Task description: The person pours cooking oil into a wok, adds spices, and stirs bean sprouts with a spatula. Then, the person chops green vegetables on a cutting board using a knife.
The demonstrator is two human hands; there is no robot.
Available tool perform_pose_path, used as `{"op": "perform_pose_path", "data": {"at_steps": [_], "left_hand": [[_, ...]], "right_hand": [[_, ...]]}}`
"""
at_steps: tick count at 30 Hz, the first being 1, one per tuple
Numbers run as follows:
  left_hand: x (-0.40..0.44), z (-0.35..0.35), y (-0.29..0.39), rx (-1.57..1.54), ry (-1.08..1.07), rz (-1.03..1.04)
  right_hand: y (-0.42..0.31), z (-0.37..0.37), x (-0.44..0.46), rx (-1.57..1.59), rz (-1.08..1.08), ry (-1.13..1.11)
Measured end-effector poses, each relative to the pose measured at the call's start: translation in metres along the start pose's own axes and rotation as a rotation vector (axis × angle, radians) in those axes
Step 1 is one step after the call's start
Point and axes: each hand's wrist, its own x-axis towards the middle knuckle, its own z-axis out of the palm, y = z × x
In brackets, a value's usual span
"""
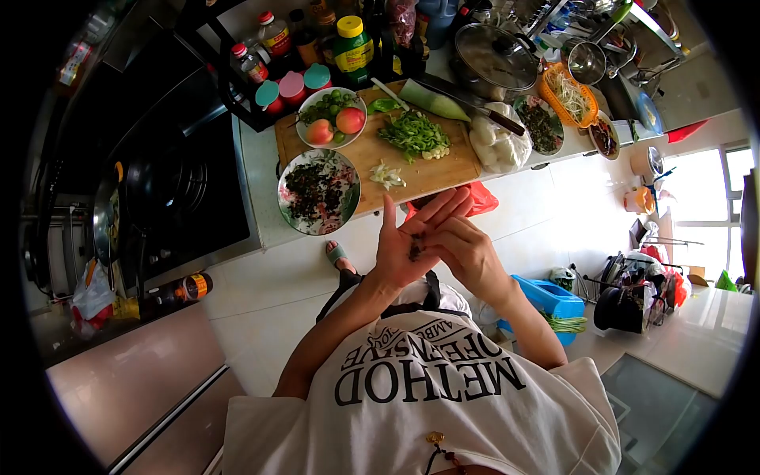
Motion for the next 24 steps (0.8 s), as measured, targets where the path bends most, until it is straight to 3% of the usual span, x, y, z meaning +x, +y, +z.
{"op": "perform_pose_path", "data": {"at_steps": [4, 10, 24], "left_hand": [[0.0002, -0.0007, -0.0016, 0.313, -0.007, 0.031], [0.0032, 0.0001, -0.0005, 0.031, -0.007, 0.001], [0.0088, 0.0002, -0.0019, 0.025, -0.003, 0.014]], "right_hand": [[-0.0039, -0.0046, 0.0027, 0.061, 0.082, 0.067], [-0.0041, -0.0056, -0.0021, -0.094, 0.013, -0.032], [0.0, 0.003, 0.0003, -0.308, -0.044, -0.147]]}}
